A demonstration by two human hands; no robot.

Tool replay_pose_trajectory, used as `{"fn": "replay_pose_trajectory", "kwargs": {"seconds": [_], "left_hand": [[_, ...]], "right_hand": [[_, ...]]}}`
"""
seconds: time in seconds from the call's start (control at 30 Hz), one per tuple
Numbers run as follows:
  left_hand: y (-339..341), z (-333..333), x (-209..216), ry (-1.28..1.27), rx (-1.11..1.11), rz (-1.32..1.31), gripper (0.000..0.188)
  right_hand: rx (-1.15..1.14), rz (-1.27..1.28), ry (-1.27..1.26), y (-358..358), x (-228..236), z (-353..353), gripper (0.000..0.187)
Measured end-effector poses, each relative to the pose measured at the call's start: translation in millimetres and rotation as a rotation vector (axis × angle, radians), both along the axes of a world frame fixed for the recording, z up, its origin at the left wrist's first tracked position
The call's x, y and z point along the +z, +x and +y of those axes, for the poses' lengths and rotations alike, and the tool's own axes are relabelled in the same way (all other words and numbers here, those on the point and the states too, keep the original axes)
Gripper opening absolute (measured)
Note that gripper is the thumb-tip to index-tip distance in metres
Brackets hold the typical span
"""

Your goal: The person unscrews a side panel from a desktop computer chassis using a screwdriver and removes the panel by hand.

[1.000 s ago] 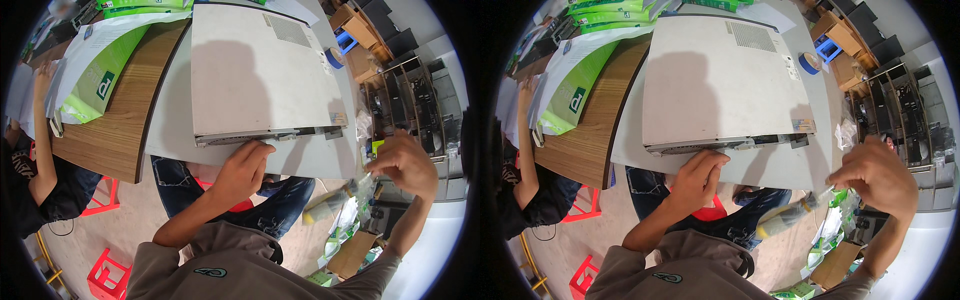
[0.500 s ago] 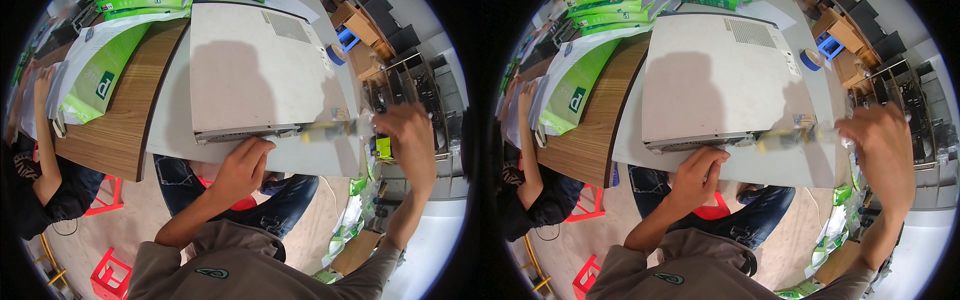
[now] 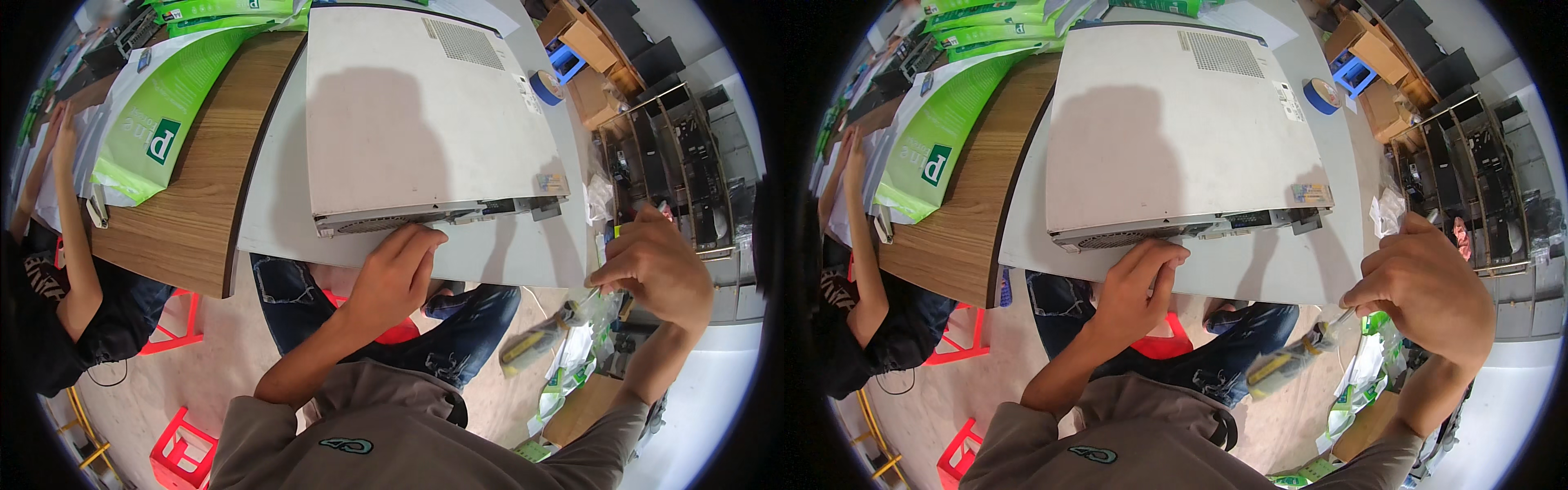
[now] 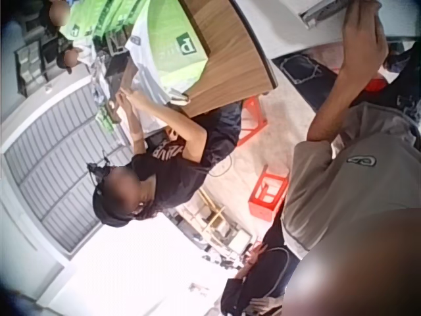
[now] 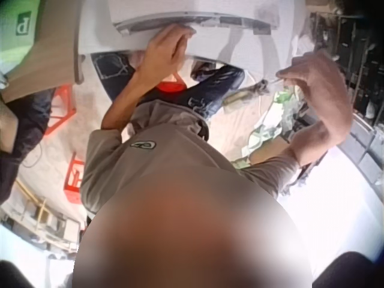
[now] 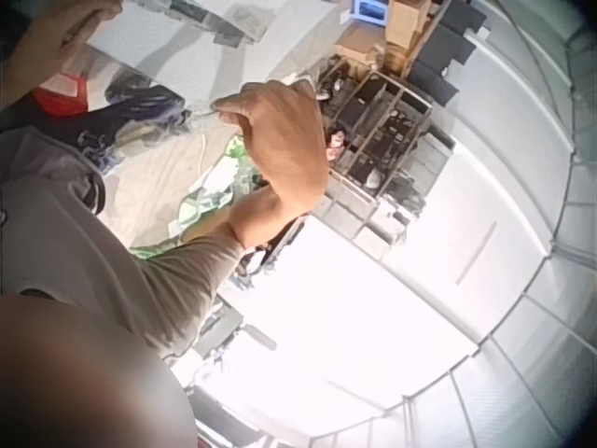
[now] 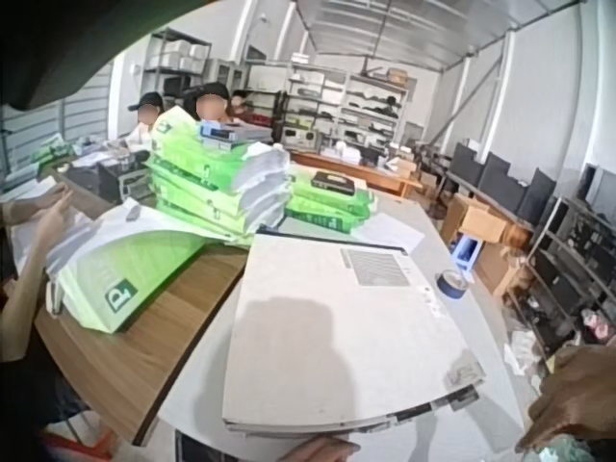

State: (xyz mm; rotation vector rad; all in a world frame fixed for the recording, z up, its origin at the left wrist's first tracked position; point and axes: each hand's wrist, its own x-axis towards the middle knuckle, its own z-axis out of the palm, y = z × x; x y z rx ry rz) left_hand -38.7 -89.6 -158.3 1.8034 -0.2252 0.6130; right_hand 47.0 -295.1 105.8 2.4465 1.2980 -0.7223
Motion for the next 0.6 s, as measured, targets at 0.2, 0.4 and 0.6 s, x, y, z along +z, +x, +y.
{"fn": "replay_pose_trajectory", "kwargs": {"seconds": [0.2, 0.4, 0.6], "left_hand": [[0.1, 3.4, 2.6, 0.023, 0.032, 0.001, 0.016], [-0.6, 2.8, 0.9, 0.021, 0.021, 0.001, 0.017], [-2.0, 5.0, 4.5, -0.009, 0.002, 0.036, 0.019]], "right_hand": [[-0.051, -0.649, 0.252, 10.4, -22.4, -1.3, 0.011], [-0.012, -0.481, 0.053, 5.5, -11.1, 0.4, 0.017], [-0.007, -0.753, 0.220, -9.5, -15.5, 16.7, 0.022]]}}
